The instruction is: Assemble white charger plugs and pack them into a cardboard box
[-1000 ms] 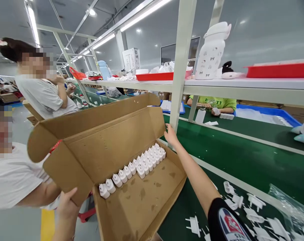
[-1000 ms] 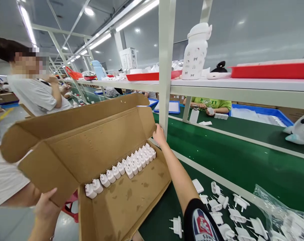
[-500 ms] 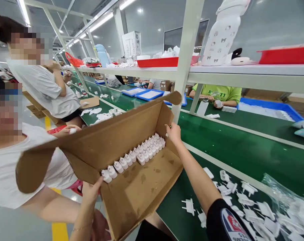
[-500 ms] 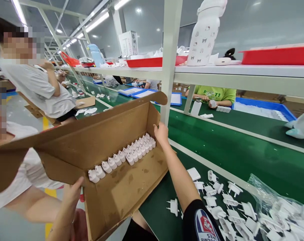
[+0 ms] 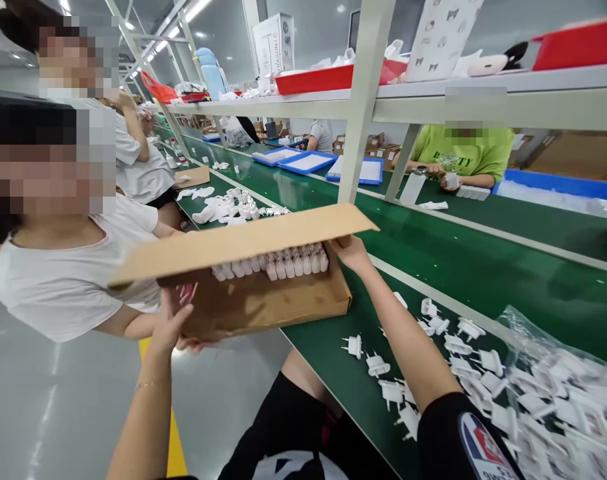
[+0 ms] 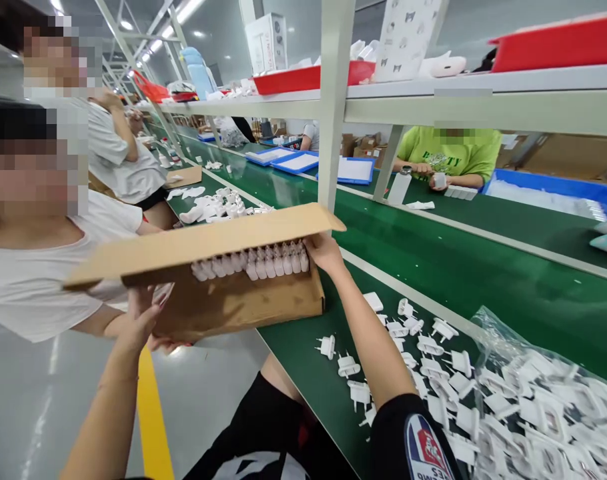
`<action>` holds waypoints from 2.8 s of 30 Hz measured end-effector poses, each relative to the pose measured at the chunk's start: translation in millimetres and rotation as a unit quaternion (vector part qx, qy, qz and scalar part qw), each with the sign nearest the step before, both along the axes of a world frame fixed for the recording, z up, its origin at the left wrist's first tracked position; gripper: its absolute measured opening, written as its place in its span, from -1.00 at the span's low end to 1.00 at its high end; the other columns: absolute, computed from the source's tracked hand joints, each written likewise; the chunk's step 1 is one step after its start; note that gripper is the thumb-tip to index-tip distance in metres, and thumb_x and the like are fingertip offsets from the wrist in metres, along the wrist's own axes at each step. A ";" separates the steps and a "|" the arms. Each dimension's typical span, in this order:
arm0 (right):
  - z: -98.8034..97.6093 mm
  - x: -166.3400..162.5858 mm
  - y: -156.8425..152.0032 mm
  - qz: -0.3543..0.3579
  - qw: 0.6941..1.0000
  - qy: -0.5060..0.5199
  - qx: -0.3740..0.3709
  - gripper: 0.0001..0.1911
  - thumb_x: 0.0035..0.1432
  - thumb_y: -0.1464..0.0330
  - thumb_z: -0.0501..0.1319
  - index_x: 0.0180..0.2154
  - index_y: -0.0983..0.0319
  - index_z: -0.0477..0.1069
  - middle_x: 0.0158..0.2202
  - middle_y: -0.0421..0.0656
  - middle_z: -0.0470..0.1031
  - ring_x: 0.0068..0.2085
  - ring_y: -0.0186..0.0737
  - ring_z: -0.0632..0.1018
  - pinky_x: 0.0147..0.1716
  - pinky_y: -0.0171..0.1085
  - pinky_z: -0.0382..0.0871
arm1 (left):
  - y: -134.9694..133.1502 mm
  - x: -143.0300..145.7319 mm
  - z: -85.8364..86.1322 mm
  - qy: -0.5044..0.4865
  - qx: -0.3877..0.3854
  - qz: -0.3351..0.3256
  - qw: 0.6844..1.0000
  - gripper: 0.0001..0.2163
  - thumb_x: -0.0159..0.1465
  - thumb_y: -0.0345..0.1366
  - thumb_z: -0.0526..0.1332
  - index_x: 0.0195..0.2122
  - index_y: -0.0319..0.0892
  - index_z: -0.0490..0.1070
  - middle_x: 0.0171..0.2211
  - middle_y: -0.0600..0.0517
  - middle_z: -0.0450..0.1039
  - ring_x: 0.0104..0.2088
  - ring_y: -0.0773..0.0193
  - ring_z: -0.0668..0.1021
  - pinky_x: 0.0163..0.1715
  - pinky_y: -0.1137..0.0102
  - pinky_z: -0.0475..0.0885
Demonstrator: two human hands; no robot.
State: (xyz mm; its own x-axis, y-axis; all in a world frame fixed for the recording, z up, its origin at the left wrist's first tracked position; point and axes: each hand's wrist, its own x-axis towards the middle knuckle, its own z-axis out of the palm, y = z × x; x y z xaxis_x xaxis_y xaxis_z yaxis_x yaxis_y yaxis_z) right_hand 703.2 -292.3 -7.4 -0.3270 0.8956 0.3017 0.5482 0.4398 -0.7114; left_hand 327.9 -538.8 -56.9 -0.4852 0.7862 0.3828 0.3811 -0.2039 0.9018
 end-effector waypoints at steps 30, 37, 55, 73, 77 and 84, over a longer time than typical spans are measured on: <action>14.9 109.4 -87.8 0.065 0.938 -0.335 -0.066 -0.65 0.16 0.09 0.04 -0.19 0.16 0.39 -0.20 -0.10 0.52 -0.22 -0.08 0.52 -0.45 -0.28 0.23 | 85.7 214.8 -82.3 0.139 -0.091 0.140 0.976 -0.50 0.21 -0.31 0.16 0.16 -0.35 0.13 0.11 -0.29 0.19 0.15 -0.09 0.26 0.12 -0.03 0.18; 8.6 95.9 -92.7 0.068 0.927 -0.360 -0.086 -0.64 0.16 0.11 0.04 -0.14 0.18 0.40 -0.16 -0.08 0.51 -0.18 -0.06 0.52 -0.41 -0.26 0.23 | 83.3 208.2 -99.3 0.121 -0.087 0.184 0.972 -0.28 0.10 -0.46 0.04 0.24 -0.59 -0.27 0.21 -0.50 -0.09 0.25 -0.19 0.02 0.20 -0.02 0.02; -65.7 -34.8 -245.9 0.005 0.982 -0.187 -0.032 -0.80 0.25 0.30 -0.01 -0.25 0.14 0.38 -0.24 -0.19 0.50 -0.25 -0.21 0.51 -0.36 -0.30 0.29 | 26.7 117.9 -69.5 0.198 -0.002 0.077 0.977 -0.64 0.28 -0.27 0.05 0.11 -0.06 0.22 0.19 -0.11 0.14 0.21 0.05 0.16 0.17 0.00 0.10; -161.2 -19.3 -257.9 -0.179 0.915 -0.330 0.147 -0.40 0.16 0.20 0.05 0.20 0.28 0.18 0.32 -0.03 -0.12 0.31 0.09 -0.03 0.19 0.13 -0.12 | -0.9 98.6 -87.2 0.196 0.045 0.090 0.976 -0.73 0.24 -0.21 0.05 -0.08 -0.13 0.37 0.00 -0.11 0.36 0.09 0.04 0.32 0.13 0.03 0.16; -163.2 -15.9 -259.2 -0.176 0.926 -0.302 0.141 -0.45 0.18 0.15 0.03 0.16 0.21 0.25 0.32 -0.07 -0.08 0.29 0.08 0.03 0.18 0.10 -0.08 | -33.3 89.6 -122.1 0.200 0.008 0.125 0.972 -0.72 0.23 -0.15 0.04 -0.12 -0.14 0.38 -0.06 -0.12 0.41 -0.01 -0.01 0.40 0.03 -0.04 0.24; -166.6 -13.7 -257.6 -0.157 0.941 -0.268 0.136 -0.55 0.17 0.16 0.05 0.08 0.09 0.34 0.28 -0.17 0.06 0.24 0.04 0.17 0.16 0.02 0.02 | -38.5 163.8 -119.4 0.238 0.058 0.030 0.969 -0.78 0.26 -0.33 0.05 -0.11 -0.08 0.38 -0.12 -0.04 0.43 -0.10 0.16 0.48 -0.14 0.26 0.43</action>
State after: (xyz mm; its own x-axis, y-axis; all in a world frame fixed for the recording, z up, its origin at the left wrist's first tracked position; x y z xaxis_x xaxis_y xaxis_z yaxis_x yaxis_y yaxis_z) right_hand 689.5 -549.9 -174.0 -0.2302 0.8868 0.4008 0.9289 0.3231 -0.1812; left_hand 491.6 -577.2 -176.3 -0.2753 0.7009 0.6580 0.7621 -0.2581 0.5938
